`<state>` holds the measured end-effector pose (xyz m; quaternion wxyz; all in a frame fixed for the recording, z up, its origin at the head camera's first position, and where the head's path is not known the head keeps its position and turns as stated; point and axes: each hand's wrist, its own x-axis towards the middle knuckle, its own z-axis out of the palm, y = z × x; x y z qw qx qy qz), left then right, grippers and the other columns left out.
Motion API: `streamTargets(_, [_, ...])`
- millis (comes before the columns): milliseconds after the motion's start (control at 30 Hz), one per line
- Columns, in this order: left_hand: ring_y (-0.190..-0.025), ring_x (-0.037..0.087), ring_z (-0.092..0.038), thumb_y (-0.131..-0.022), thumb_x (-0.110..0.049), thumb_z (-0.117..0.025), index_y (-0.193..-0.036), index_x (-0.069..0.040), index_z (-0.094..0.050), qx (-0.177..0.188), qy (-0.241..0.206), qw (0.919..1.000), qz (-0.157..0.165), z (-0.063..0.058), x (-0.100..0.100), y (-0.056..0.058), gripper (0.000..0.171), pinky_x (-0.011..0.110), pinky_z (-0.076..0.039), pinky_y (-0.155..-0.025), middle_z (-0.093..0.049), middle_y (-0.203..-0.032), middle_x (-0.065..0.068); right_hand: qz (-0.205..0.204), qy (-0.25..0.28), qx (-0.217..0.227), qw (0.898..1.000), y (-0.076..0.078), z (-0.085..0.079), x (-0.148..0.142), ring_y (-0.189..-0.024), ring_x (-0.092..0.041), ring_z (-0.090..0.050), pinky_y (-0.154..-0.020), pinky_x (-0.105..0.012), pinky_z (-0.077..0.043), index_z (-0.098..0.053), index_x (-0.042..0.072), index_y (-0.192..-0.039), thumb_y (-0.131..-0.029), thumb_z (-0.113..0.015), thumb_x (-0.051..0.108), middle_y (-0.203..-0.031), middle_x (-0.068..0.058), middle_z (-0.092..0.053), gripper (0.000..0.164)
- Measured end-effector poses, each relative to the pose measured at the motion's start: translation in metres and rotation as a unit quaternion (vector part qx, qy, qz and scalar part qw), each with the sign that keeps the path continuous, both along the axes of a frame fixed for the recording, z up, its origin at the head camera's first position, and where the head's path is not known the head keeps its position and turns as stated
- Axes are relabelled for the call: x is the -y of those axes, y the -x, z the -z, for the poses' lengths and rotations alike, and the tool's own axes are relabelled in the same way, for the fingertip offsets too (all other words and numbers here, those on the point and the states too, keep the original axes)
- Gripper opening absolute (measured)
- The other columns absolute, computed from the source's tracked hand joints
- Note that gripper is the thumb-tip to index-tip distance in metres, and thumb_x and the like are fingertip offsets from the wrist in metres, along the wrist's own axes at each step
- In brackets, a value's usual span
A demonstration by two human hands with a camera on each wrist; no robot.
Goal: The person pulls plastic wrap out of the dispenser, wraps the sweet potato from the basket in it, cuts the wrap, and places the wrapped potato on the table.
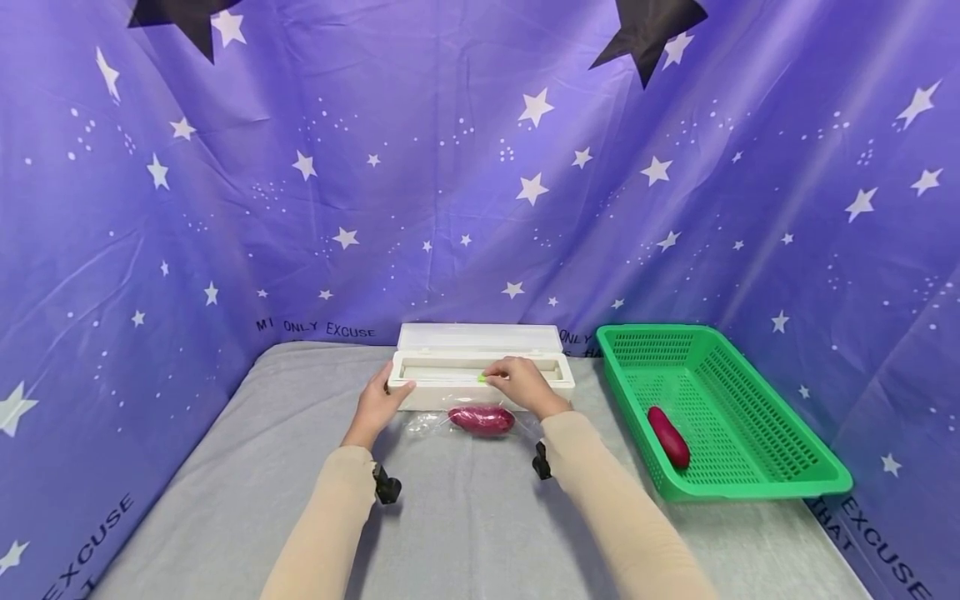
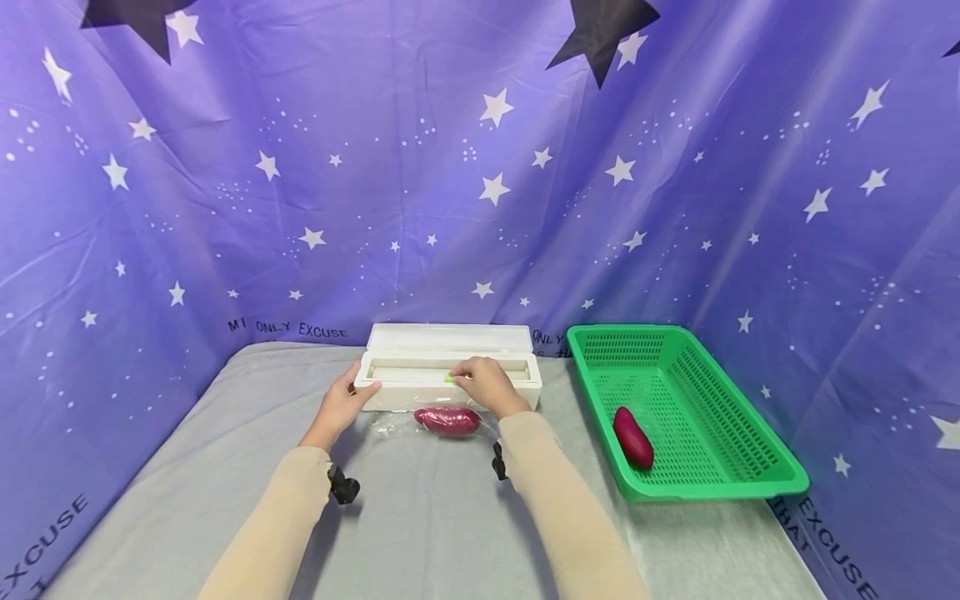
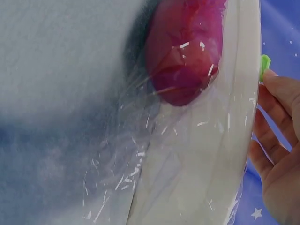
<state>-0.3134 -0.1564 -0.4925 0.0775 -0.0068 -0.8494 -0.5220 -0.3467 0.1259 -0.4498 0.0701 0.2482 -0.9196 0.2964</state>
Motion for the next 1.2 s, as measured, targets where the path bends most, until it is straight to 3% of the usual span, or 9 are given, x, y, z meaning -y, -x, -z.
streamTargets(200, [-0.137, 0.049, -0.034, -0.097, -0.041, -0.065, -0.154, 0.007, -0.026, -0.015, -0.001, 0.9999, 0.003, 0.0, -0.001, -0.006, 0.084, 0.053, -0.032, -0.112, -0.03, -0.152, 0.035, 0.001, -0.016, -0.003, 1.0, -0.001, 0.002, 0.007, -0.101, -0.025, -0.065, -0.096, -0.041, -0.049, -0.078, 0.009, -0.102, -0.093, -0.071, 0.011, -0.102, -0.005, -0.074, 0.011])
streamTargets(533, [-0.141, 0.044, -0.033, -0.099, -0.027, -0.065, -0.155, 0.006, -0.023, 0.008, -0.004, 0.9999, 0.008, 0.001, 0.001, 0.001, 0.077, 0.048, -0.03, -0.114, -0.026, -0.156, 0.03, -0.005, -0.029, -0.015, 0.999, -0.001, -0.001, 0.027, -0.102, -0.025, -0.065, -0.098, -0.041, -0.047, -0.078, 0.01, -0.103, -0.094, -0.07, 0.013, -0.103, -0.004, -0.074, 0.012])
streamTargets(1200, [-0.14, 0.043, -0.036, -0.099, -0.025, -0.067, -0.155, 0.006, -0.023, 0.003, -0.006, 0.9999, 0.011, 0.0, 0.003, 0.002, 0.077, 0.049, -0.032, -0.114, -0.028, -0.156, 0.029, -0.002, -0.047, -0.023, 0.999, -0.003, -0.005, 0.06, -0.101, -0.025, -0.064, -0.096, -0.037, -0.048, -0.078, 0.011, -0.103, -0.095, -0.07, 0.015, -0.103, -0.003, -0.074, 0.013])
